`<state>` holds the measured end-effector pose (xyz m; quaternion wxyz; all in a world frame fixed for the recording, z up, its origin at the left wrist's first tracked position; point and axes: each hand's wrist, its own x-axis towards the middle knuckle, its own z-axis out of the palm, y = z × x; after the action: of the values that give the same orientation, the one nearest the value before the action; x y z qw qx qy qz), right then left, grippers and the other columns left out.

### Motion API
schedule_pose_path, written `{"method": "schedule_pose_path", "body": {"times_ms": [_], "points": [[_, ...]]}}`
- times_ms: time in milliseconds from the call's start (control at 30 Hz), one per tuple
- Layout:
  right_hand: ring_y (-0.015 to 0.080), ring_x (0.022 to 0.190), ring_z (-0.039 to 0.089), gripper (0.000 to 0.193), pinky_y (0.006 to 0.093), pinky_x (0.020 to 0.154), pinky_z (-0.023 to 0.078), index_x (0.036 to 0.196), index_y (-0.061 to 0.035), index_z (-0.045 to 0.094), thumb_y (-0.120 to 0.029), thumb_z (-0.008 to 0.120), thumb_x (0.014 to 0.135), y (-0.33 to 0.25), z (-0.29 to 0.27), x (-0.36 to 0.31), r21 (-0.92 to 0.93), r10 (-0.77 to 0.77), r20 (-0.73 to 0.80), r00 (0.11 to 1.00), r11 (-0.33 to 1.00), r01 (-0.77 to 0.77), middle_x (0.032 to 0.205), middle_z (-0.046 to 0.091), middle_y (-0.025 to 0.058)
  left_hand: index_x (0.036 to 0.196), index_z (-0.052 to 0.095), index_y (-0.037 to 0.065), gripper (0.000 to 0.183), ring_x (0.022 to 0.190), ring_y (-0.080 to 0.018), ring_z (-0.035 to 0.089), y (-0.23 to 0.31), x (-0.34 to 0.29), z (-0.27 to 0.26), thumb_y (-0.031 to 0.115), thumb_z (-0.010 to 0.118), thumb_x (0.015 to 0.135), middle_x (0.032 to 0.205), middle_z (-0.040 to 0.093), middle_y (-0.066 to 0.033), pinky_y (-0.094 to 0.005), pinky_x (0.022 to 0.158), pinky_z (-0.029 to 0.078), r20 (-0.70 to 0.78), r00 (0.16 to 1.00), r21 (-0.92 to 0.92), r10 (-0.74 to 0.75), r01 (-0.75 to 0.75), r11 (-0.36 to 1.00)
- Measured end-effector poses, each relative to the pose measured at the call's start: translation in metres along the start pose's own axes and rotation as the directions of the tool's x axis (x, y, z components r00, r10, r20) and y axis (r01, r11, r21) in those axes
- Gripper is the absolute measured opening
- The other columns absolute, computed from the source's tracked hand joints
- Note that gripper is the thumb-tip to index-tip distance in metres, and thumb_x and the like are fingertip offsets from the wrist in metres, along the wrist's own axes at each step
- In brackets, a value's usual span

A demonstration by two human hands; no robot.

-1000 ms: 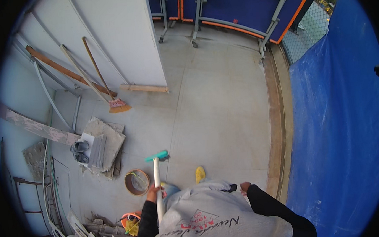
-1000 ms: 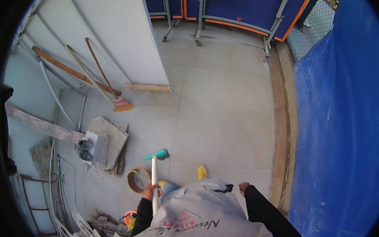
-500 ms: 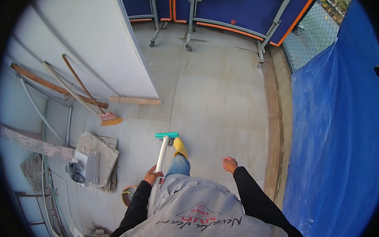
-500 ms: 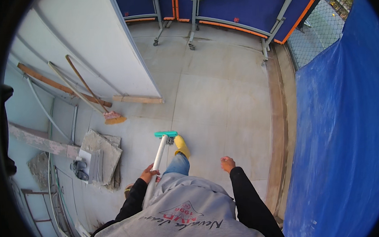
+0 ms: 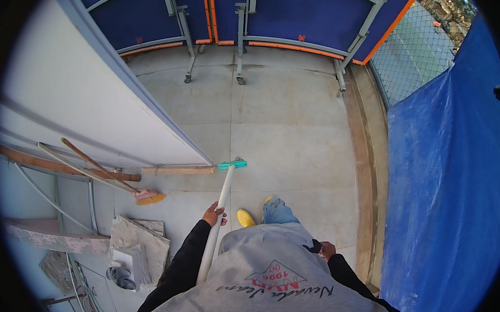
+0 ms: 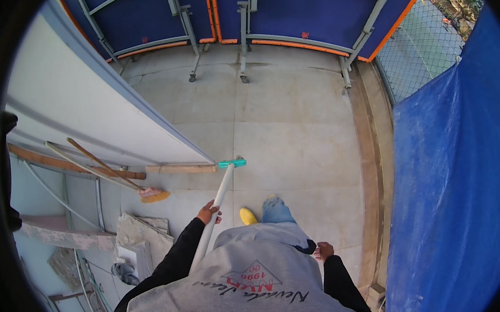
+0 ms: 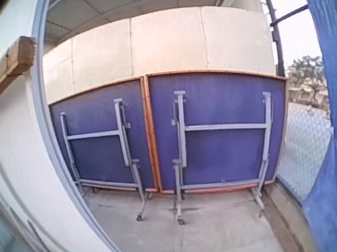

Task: The person mops a tiled floor in a construction area using a mop and bucket. They repeatedly dip the mop into the bucket, wring it, and mop different sections of the floor around stacked materials and a blue tarp.

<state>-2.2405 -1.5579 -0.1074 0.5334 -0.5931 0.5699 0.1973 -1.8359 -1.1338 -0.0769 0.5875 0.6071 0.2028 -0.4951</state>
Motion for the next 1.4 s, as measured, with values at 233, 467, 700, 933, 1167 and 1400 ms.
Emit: {"method": "schedule_pose_path", "body": {"times_ms": [233, 467, 700, 933, 1167, 1400], "points": [[0.0333, 0.099, 0.07, 0.046, 0.0456, 0.084, 0.055, 0.108, -0.013, 0.072, -0.051, 0.052, 0.092, 0.071, 0.055, 0.111, -0.671, -0.468, 0.283, 0.837, 0.527, 0.521, 0.109, 0.072, 0.0168, 0.141, 0.038, 0.014, 0.047, 0.062, -0.0188, 0.059, 0.107, 0.093, -0.014, 0.016, 0.058, 0.099, 0.091, 0.059, -0.0109, -0.0336, 0.054, 0.056, 0.056, 0.998, -0.08, -0.018, 0.022, 0.997], [0.0334, 0.104, 0.069, 0.048, 0.0454, 0.088, 0.055, 0.112, -0.0141, 0.072, -0.053, 0.052, 0.091, -0.07, 0.068, 0.254, -0.766, -0.3, 0.364, 0.882, 0.441, 0.467, 0.115, 0.071, 0.0166, 0.144, 0.036, 0.014, 0.049, 0.065, -0.0199, 0.058, 0.193, 0.163, -0.026, 0.011, 0.052, 0.098, 0.094, 0.057, -0.0131, -0.0346, 0.055, 0.055, 0.022, 0.999, -0.334, 0.049, -0.039, 0.942], [0.0311, 0.066, 0.063, 0.023, 0.0514, 0.052, 0.053, 0.115, -0.0146, 0.064, -0.026, 0.054, 0.098, -0.505, 0.026, 0.387, 0.125, -0.023, 0.392, 0.92, 0.992, -0.029, 0.072, 0.059, 0.0121, 0.144, 0.034, 0.018, 0.049, 0.066, -0.0208, 0.057, 0.285, 0.207, -0.049, 0.012, 0.052, 0.099, 0.093, 0.055, -0.0133, -0.035, 0.055, 0.056, -0.068, 0.998, -0.706, 0.015, -0.059, 0.706], [0.0191, 0.059, 0.061, 0.018, 0.0335, 0.049, 0.052, 0.112, -0.0158, 0.06, -0.026, 0.06, 0.098, -0.945, 0.165, 0.4, -0.045, -0.45, 0.203, 0.87, 0.883, 0.467, 0.08, 0.063, 0.0068, 0.155, 0.024, 0.026, 0.067, 0.065, -0.0219, 0.057, 0.333, 0.22, -0.088, 0.009, 0.052, 0.097, 0.097, 0.058, -0.016, -0.0368, 0.055, 0.054, -0.229, 0.961, -0.907, 0.158, -0.269, 0.323], [0.018, 0.068, 0.065, 0.017, 0.0322, 0.054, 0.054, 0.112, -0.0136, 0.061, -0.026, 0.056, 0.101, -1.105, 0.425, 0.354, -0.157, -0.46, 0.524, 0.717, 0.775, 0.612, 0.088, 0.065, 0.0063, 0.152, 0.028, 0.028, 0.065, 0.07, -0.0238, 0.057, 0.378, 0.248, -0.189, 0.008, 0.053, 0.095, 0.101, 0.058, -0.0168, -0.0363, 0.058, 0.055, -0.444, 0.89, -0.895, 0.106, -0.434, -0.107], [0.0223, 0.063, 0.066, 0.018, 0.0418, 0.05, 0.056, 0.109, -0.012, 0.063, -0.026, 0.06, 0.099, -1.116, 0.571, 0.358, -0.602, -0.108, 0.514, 0.851, 0.661, 0.448, 0.085, 0.067, 0.0093, 0.134, 0.042, 0.015, 0.04, 0.066, -0.0202, 0.056, 0.455, 0.235, -0.341, 0.012, 0.053, 0.096, 0.098, 0.059, -0.015, -0.0321, 0.051, 0.053, -0.404, 0.91, -0.91, -0.09, -0.41, -0.064]]}}
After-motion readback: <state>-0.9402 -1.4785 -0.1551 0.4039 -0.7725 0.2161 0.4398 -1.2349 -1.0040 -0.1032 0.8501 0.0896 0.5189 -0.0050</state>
